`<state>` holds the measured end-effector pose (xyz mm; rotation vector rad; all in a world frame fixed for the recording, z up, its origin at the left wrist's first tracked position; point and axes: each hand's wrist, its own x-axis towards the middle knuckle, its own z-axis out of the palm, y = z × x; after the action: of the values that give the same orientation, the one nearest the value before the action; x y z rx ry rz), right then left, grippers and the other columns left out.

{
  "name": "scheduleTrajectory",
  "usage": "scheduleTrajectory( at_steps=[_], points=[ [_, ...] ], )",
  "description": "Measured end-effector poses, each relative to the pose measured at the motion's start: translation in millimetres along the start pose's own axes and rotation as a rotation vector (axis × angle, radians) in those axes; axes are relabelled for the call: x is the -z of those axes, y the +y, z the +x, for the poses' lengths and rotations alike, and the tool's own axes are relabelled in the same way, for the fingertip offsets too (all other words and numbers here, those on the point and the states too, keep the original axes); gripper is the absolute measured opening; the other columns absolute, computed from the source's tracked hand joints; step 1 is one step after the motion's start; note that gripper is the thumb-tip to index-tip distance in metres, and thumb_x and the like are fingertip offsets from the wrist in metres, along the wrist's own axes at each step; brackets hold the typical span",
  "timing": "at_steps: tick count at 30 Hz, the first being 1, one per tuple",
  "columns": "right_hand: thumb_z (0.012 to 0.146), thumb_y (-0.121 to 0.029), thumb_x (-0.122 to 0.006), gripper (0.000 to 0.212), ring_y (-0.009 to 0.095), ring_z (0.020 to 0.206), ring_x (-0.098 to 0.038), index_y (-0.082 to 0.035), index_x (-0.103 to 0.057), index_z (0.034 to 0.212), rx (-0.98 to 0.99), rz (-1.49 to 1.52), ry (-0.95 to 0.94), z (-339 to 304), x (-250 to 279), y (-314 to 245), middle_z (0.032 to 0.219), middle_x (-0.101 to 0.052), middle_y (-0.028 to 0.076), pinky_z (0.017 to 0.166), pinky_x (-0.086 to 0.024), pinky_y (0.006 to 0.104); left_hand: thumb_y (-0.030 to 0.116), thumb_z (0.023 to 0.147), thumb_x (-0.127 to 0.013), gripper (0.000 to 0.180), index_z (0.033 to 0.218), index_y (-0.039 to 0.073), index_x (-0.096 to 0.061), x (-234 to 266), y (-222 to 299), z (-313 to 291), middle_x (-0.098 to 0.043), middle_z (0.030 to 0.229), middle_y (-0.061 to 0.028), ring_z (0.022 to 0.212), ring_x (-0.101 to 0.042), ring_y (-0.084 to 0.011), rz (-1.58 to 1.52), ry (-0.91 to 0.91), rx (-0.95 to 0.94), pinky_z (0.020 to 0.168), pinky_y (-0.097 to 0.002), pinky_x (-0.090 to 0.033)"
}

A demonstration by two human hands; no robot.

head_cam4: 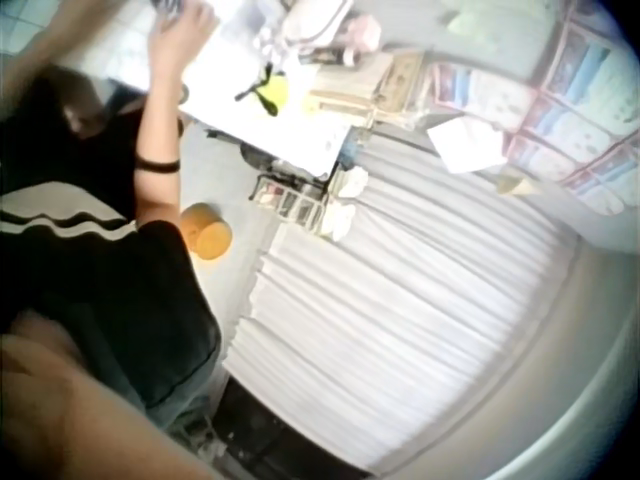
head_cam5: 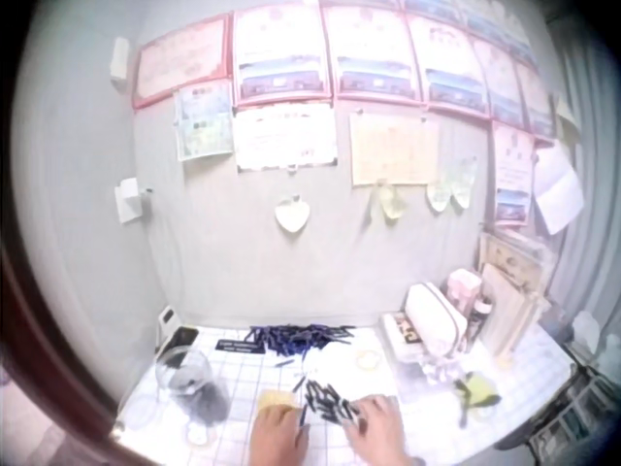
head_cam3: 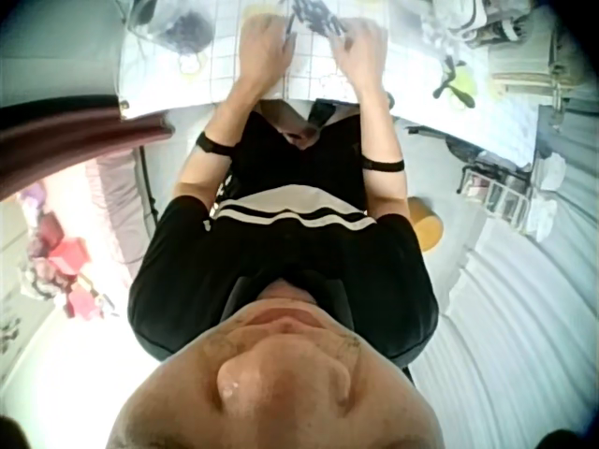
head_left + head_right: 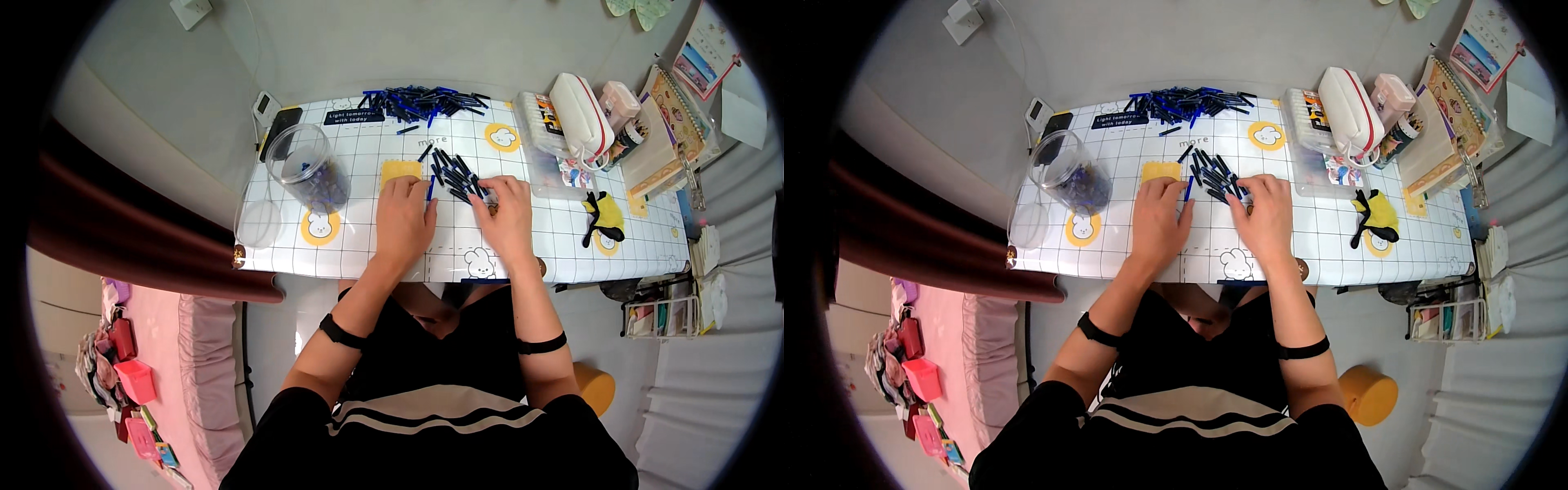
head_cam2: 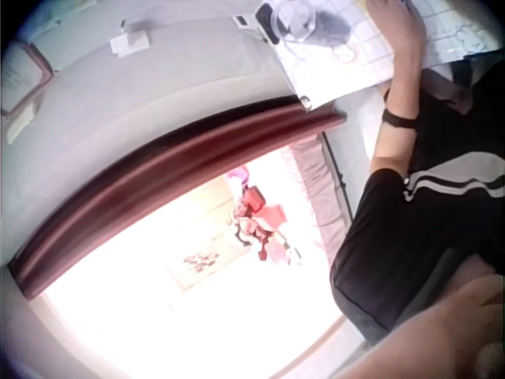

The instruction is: The person assembles several pens by hand, inserting ink refills into the pen barrels, attaching the pen caps, and testing each pen on a yellow notepad at a desk.

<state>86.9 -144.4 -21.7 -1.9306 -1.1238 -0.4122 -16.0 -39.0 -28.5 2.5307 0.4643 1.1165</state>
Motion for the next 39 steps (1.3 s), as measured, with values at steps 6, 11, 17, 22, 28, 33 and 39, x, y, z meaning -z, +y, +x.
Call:
scheduleTrajectory(
  at_steps=[6, 11, 17, 22, 28, 33, 39],
  points=[
    [0.058, -0.010, -0.062, 0.019, 0.023, 0.074, -0.041, -0.005, -0.053, 0.074, 0.030, 0.022, 0.020, -1, 1, 0, 0.079, -0.047, 0.006, 0.065, -0.036, 0.0303, 0.005, 0.063, -0.055, 0.017, 0.079, 0.002, -0.053, -1, 0, 1, -0.047, 0.078, -0.0101, 0.077, -0.043, -0.0260, 0.035, 0.035, 0.029, 0.067, -0.0327, -0.034],
    [0.055, -0.010, -0.064, 0.017, 0.023, 0.075, -0.041, -0.006, -0.056, 0.070, 0.088, 0.040, -0.027, 0, 3, -4, 0.078, -0.048, 0.005, 0.065, -0.037, 0.0299, 0.005, 0.062, -0.056, 0.015, 0.077, 0.003, -0.053, -2, -2, 1, -0.047, 0.077, -0.0090, 0.076, -0.042, -0.0252, 0.056, 0.054, 0.067, 0.066, -0.0326, -0.033],
    [0.055, -0.011, -0.064, 0.015, 0.022, 0.075, -0.041, -0.006, -0.056, 0.067, 0.108, 0.006, -0.048, 2, 2, -3, 0.077, -0.048, 0.004, 0.065, -0.037, 0.0297, 0.006, 0.063, -0.055, 0.011, 0.073, 0.004, -0.053, -1, -1, 4, -0.047, 0.075, -0.0081, 0.075, -0.042, -0.0246, 0.107, 0.056, 0.076, 0.065, -0.0324, -0.033],
    [0.057, -0.008, -0.061, 0.012, 0.023, 0.075, -0.041, -0.006, -0.056, 0.068, 0.108, -0.008, -0.031, 3, -1, -3, 0.076, -0.047, 0.005, 0.065, -0.036, 0.0298, 0.006, 0.065, -0.053, 0.006, 0.071, 0.004, -0.052, 6, -5, 7, -0.047, 0.074, -0.0077, 0.074, -0.043, -0.0236, 0.167, -0.031, 0.079, 0.065, -0.0321, -0.033],
    [0.057, -0.008, -0.062, 0.013, 0.023, 0.073, -0.042, -0.005, -0.056, 0.068, 0.118, -0.022, -0.023, 4, -2, -3, 0.073, -0.047, 0.005, 0.063, -0.036, 0.0297, 0.004, 0.064, -0.053, 0.006, 0.069, 0.007, -0.053, 21, -11, 9, -0.048, 0.069, -0.0065, 0.070, -0.044, -0.0234, 0.154, -0.149, 0.061, 0.062, -0.0319, -0.035],
    [0.057, -0.010, -0.063, 0.011, 0.021, 0.071, -0.042, -0.006, -0.056, 0.065, 0.134, 0.000, -0.053, 3, -3, -4, 0.070, -0.049, 0.003, 0.062, -0.037, 0.0289, 0.002, 0.061, -0.055, 0.007, 0.068, 0.006, -0.055, 20, -12, 13, -0.050, 0.063, -0.0073, 0.065, -0.047, -0.0253, 0.007, -0.208, 0.009, 0.058, -0.0327, -0.038],
    [0.057, -0.010, -0.062, 0.014, 0.021, 0.069, -0.043, -0.006, -0.058, 0.069, 0.225, 0.017, -0.068, 3, -5, -5, 0.067, -0.051, 0.002, 0.061, -0.038, 0.0279, 0.003, 0.063, -0.054, 0.010, 0.072, 0.006, -0.055, 12, -9, 12, -0.050, 0.066, -0.0069, 0.067, -0.047, -0.0245, 0.013, -0.191, -0.040, 0.060, -0.0320, -0.037]
  ],
)
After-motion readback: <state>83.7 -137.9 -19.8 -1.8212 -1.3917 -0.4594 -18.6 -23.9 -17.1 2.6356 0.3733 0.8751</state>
